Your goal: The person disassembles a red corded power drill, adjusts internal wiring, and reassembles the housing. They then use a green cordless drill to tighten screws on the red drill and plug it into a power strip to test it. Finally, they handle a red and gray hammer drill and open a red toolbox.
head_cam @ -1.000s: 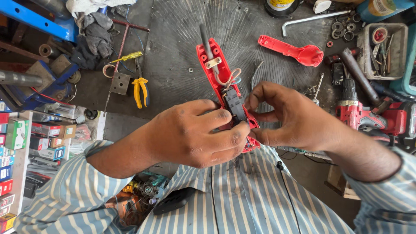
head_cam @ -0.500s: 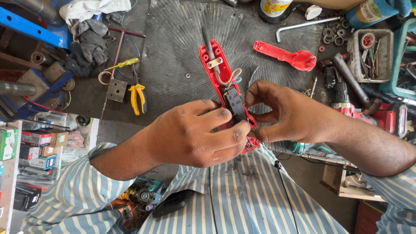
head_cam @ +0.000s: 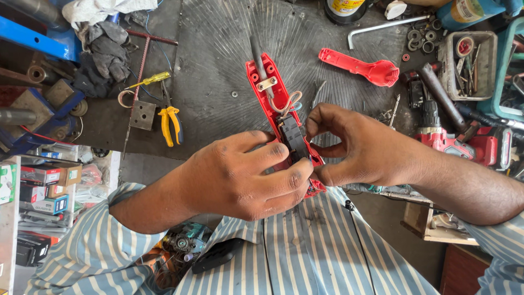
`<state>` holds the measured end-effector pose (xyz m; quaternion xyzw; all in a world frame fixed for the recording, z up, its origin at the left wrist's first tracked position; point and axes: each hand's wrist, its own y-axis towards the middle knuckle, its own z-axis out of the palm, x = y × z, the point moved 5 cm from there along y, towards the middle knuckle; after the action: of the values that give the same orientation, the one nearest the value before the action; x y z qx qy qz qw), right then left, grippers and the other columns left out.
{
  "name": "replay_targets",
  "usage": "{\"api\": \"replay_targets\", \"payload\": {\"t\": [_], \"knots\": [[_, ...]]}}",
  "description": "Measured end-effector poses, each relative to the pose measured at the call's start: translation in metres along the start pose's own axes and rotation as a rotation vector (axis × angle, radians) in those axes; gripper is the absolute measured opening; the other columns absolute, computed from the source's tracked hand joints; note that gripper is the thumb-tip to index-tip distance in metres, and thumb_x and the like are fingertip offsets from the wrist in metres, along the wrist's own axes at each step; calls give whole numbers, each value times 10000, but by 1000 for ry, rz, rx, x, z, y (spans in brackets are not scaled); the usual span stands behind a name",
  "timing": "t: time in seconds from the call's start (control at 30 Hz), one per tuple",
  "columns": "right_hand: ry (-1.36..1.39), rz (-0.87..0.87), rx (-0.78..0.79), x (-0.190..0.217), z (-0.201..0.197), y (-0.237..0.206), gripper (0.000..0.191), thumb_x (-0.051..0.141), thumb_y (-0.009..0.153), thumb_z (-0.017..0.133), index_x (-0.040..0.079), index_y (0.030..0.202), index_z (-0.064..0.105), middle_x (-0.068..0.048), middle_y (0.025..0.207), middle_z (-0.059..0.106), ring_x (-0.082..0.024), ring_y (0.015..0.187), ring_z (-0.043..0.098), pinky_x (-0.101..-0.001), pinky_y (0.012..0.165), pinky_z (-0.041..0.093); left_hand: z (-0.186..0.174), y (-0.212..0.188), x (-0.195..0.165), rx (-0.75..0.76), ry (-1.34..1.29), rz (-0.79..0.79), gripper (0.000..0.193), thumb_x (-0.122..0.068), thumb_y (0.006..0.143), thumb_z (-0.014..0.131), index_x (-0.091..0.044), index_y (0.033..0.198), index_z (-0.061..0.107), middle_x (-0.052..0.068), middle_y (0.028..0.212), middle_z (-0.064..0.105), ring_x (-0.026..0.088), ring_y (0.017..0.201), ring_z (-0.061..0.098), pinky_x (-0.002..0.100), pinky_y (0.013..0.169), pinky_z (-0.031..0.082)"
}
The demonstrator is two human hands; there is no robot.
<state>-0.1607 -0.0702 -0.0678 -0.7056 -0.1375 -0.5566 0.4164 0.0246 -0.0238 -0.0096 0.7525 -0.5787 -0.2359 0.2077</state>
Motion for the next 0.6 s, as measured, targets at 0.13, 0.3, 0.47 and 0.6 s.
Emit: {"api": "replay_targets", "payload": {"t": [0.13,0.3,0.47,0.6], "knots": [[-131,37,-74,5,1,-2,625,113,648,860,28,1169,526,-61,1136,604,-134,1147,616,-364,1026,519,1,-2,0,1,-24,0,159,-249,1000,780,-97,1012,735,12,1208,613,182,989,601,326,773,522],[-196,25,-107,4,6,-6,607,136,638,875,39,1110,507,-50,1104,592,-119,1130,622,-354,980,539,3,-8,-1,-40,-17,37,94,-203,995,735,-113,1021,721,19,1237,617,181,1015,614,338,811,543],[0,-35,-68,-3,4,-8,547,58,736,812,16,1162,471,-75,1151,547,-132,1168,600,-376,1058,508,15,-20,-1,-144,14,22,142,-147,982,713,-92,1110,741,37,1246,613,179,1023,641,348,886,594],[117,-6,-54,-11,2,-6,541,27,742,785,14,1161,441,-60,1183,543,-118,1164,585,-390,1055,506,26,-35,-2,-242,-76,-37,145,-142,981,783,-60,1090,734,53,1192,603,184,995,671,345,847,614]]}}
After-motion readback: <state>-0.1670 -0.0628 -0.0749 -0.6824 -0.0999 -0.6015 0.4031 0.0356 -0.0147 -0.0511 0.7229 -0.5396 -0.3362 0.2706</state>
